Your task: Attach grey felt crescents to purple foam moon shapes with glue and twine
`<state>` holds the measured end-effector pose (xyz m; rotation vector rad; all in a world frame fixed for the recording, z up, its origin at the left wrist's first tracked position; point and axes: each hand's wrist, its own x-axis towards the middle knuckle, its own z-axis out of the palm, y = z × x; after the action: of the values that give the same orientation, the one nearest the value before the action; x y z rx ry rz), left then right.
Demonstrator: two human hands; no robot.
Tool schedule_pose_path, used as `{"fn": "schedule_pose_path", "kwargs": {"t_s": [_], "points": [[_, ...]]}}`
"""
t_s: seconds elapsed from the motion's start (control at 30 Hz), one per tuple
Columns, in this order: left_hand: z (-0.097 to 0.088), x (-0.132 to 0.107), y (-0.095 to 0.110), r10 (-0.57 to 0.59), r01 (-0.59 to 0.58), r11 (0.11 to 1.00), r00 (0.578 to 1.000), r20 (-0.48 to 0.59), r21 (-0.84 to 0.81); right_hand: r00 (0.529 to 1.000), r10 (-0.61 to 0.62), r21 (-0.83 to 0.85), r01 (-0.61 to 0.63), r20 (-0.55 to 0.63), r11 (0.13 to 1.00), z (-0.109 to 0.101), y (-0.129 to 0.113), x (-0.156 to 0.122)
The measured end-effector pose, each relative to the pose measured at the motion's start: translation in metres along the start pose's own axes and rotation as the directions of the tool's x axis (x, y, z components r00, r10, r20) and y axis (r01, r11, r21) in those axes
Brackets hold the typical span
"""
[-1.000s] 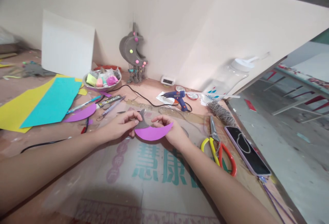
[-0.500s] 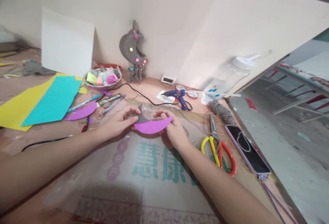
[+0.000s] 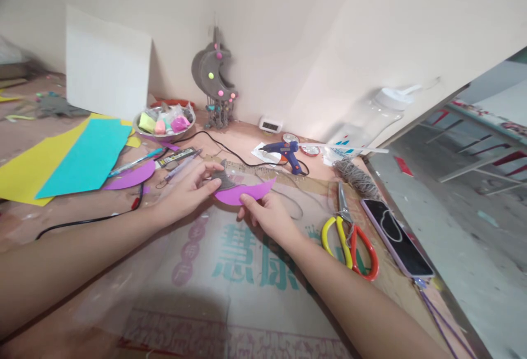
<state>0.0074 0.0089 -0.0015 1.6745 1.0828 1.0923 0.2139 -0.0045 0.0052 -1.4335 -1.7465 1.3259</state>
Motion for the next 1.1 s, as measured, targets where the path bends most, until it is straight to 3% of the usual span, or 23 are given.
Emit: {"fn": "schedule_pose_path", "kwargs": {"t_s": [0.27, 0.53, 0.77, 0.9, 1.0, 1.1], "points": [[0.002, -0.004, 0.004, -0.009, 0.004, 0.998, 0.998, 0.062, 0.070, 0.999, -0.032, 0.017, 0.032, 0.034, 0.999, 0.001, -0.002, -0.001], [0.003, -0.006, 0.004, 0.017, -0.020, 0.992, 1.000, 0.024, 0.123, 0.996, -0.060, 0.056, 0.056, 0.070, 0.997, 0.003, -0.001, -0.002], [0.001, -0.007, 0.008, 0.069, -0.078, 0.984, 0.996, 0.059, 0.162, 0.997, -0.046, 0.117, 0.038, 0.066, 0.992, 0.001, 0.000, -0.001], [0.000, -0.004, 0.007, 0.066, -0.066, 0.997, 0.998, -0.004, 0.042, 0.998, -0.052, 0.282, 0.044, 0.019, 0.958, 0.000, 0.007, 0.003], [0.002, -0.001, 0.003, 0.025, -0.022, 0.990, 0.999, 0.021, -0.137, 0.998, -0.061, 0.365, 0.060, -0.010, 0.929, -0.001, 0.012, 0.007], [0.006, 0.000, -0.001, 0.032, -0.024, 0.978, 0.999, 0.033, -0.206, 0.997, -0.063, 0.424, 0.072, -0.035, 0.903, -0.001, 0.014, 0.009]]}}
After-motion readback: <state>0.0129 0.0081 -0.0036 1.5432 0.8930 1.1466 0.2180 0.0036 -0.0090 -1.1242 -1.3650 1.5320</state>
